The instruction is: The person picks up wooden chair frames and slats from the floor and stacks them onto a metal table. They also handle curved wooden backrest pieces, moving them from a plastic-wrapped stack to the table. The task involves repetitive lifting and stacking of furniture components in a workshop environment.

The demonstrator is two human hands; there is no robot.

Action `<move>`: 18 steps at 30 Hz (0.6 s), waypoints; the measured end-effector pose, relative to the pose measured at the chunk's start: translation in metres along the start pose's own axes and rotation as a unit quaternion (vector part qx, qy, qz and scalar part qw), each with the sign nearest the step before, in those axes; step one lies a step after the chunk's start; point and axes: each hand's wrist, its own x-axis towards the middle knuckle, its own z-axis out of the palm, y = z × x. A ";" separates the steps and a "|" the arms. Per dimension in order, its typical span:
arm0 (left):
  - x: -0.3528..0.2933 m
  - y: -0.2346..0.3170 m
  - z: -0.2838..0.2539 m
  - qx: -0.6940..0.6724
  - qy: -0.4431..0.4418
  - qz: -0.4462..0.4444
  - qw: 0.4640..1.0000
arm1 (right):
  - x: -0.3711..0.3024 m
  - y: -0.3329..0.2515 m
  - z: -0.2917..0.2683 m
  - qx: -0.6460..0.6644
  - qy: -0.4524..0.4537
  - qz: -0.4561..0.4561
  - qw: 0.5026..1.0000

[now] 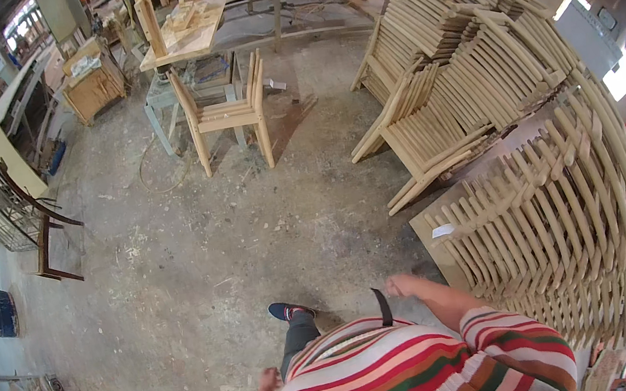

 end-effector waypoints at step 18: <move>0.074 0.143 -0.165 -0.351 0.306 -0.129 0.876 | 0.367 -0.139 -0.302 0.052 -0.081 -0.032 0.995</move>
